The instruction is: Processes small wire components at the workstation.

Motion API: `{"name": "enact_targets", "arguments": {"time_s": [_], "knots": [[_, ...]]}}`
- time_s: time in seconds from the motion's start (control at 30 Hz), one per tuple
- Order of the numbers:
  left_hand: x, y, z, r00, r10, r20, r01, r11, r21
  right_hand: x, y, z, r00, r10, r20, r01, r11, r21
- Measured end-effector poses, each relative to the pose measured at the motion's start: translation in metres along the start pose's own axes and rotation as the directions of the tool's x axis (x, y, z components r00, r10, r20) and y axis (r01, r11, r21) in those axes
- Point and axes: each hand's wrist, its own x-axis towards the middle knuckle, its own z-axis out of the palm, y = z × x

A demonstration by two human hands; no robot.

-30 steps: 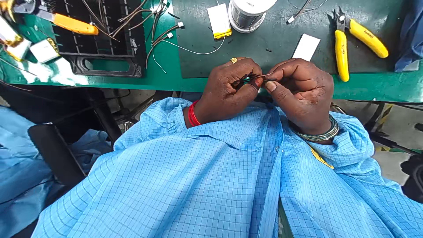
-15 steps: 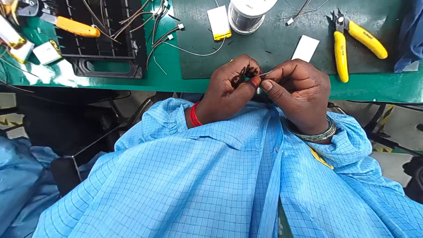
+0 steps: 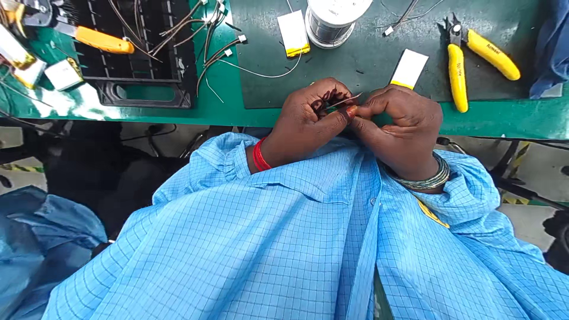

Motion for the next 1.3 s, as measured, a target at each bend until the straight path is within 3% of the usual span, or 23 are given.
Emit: {"name": "enact_targets", "arguments": {"time_s": [0.1, 0.43, 0.73, 0.87, 0.97, 1.17, 1.23, 1.3], "knots": [[0.001, -0.002, -0.003, 0.999, -0.032, 0.013, 0.032, 0.999, 0.015, -0.002, 0.001, -0.001, 0.999, -0.051, -0.001, 0.050, 0.991, -0.124], [-0.001, -0.005, -0.009, 1.000, -0.017, -0.023, 0.018, 0.998, 0.056, 0.000, 0.000, -0.008, 0.994, -0.081, 0.078, 0.095, 0.974, -0.205], [-0.003, -0.007, -0.013, 0.998, -0.060, -0.017, 0.059, 0.997, -0.052, 0.007, 0.000, -0.017, 0.994, 0.009, 0.110, 0.020, 0.964, -0.264], [-0.004, -0.007, -0.012, 0.998, -0.055, -0.024, 0.055, 0.998, 0.003, 0.027, 0.009, -0.022, 0.989, 0.134, 0.068, -0.074, 0.828, -0.557], [-0.004, -0.006, -0.010, 0.998, -0.050, -0.030, 0.050, 0.999, 0.017, 0.043, 0.010, -0.017, 0.964, 0.243, 0.105, -0.121, 0.759, -0.640], [-0.003, -0.007, -0.010, 1.000, -0.006, -0.023, 0.007, 0.999, 0.042, 0.050, 0.008, -0.004, 0.960, 0.191, 0.205, 0.042, 0.625, -0.780], [-0.003, -0.008, -0.010, 1.000, 0.012, -0.027, -0.010, 0.999, 0.042, 0.046, 0.009, -0.007, 0.976, 0.134, 0.172, 0.032, 0.692, -0.721], [-0.003, -0.009, -0.011, 0.999, 0.038, -0.028, -0.037, 0.997, 0.065, 0.042, 0.008, -0.016, 0.993, 0.065, 0.095, -0.003, 0.836, -0.549]]}}
